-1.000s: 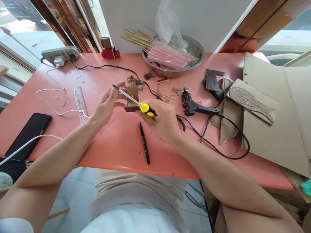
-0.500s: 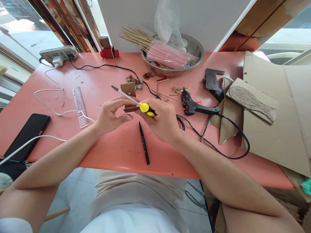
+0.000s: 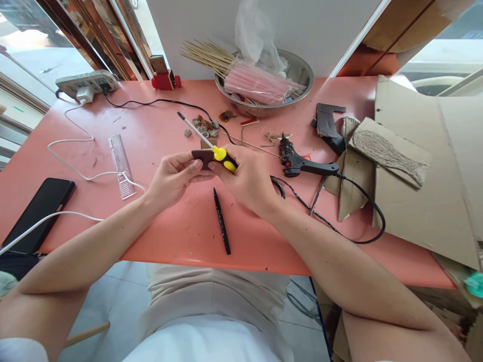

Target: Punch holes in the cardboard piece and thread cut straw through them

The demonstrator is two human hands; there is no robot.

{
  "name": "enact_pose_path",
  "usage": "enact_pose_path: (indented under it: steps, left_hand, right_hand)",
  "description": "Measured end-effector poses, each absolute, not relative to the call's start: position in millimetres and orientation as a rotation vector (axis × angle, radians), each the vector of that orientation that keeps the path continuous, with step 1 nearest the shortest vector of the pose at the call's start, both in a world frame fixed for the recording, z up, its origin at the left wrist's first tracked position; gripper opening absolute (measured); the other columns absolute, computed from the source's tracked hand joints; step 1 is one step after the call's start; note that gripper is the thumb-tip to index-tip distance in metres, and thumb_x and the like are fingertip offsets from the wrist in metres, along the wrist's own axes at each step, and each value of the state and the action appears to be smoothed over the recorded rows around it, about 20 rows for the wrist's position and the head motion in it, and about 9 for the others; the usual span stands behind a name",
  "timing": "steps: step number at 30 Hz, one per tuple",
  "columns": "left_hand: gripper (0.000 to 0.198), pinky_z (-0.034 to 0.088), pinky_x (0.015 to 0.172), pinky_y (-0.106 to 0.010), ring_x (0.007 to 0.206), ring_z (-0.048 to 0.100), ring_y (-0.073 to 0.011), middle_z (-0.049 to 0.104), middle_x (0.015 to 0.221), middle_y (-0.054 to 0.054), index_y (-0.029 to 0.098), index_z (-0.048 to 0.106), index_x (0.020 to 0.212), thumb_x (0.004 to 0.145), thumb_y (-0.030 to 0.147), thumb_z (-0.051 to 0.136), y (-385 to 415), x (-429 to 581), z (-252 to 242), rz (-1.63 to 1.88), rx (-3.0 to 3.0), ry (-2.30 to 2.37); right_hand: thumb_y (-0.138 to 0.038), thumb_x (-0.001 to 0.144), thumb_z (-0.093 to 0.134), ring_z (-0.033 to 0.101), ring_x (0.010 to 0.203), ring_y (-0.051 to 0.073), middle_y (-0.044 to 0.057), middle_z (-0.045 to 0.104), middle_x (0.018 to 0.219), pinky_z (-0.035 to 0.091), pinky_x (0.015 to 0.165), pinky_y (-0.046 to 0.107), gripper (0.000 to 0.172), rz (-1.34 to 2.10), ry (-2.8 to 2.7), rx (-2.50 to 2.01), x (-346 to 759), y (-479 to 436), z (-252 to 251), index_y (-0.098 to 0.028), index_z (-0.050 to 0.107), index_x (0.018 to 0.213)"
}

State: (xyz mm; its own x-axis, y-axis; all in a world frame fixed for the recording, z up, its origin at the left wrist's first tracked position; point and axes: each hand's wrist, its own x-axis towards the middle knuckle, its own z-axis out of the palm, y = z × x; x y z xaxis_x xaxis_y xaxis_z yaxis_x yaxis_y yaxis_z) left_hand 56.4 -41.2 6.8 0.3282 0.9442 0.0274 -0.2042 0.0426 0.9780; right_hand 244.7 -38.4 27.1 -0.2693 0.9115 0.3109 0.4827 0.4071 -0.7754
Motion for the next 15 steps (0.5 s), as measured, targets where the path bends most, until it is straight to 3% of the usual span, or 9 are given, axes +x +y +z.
enact_pose_path:
  steps: [4,7,12,15]
  left_hand:
    - [0.068,0.071,0.096,-0.044,0.099,0.086,-0.0308,0.087,0.096,-0.008,0.02,0.083,0.095,0.063,0.078,0.095,-36.5,55.7,2.9,1.082,1.131,0.861]
    - [0.061,0.07,0.098,-0.044,0.107,0.085,-0.0326,0.087,0.1,-0.01,0.019,0.08,0.093,0.071,0.074,0.092,-29.9,49.3,2.4,1.162,1.114,0.909]
    - [0.051,0.069,0.099,-0.042,0.114,0.084,-0.0319,0.086,0.096,-0.008,0.019,0.078,0.094,0.085,0.07,0.084,-19.9,34.4,2.8,1.311,1.146,1.032]
    - [0.048,0.069,0.1,-0.041,0.117,0.082,-0.0304,0.085,0.097,-0.006,0.02,0.078,0.095,0.087,0.067,0.083,-18.0,30.5,3.0,1.355,1.182,1.073]
  right_hand:
    - [-0.042,0.093,0.07,0.056,0.072,0.018,0.001,0.068,0.081,0.042,0.068,0.031,0.02,0.665,-1.882,-1.191,241.7,-41.5,26.3,-0.024,0.063,0.086]
    - [-0.051,0.1,0.063,0.062,0.074,0.019,0.004,0.074,0.089,0.046,0.07,0.031,0.027,0.692,-1.86,-1.156,242.5,-48.2,25.7,-0.024,0.067,0.101]
    - [-0.034,0.103,0.053,0.064,0.068,0.018,0.002,0.071,0.08,0.047,0.066,0.03,0.024,0.713,-1.998,-1.127,246.3,-59.6,22.0,-0.022,0.071,0.113]
    - [-0.032,0.102,0.054,0.068,0.072,0.02,0.004,0.075,0.085,0.049,0.068,0.031,0.028,0.674,-2.054,-1.131,244.7,-62.5,20.0,-0.022,0.073,0.119]
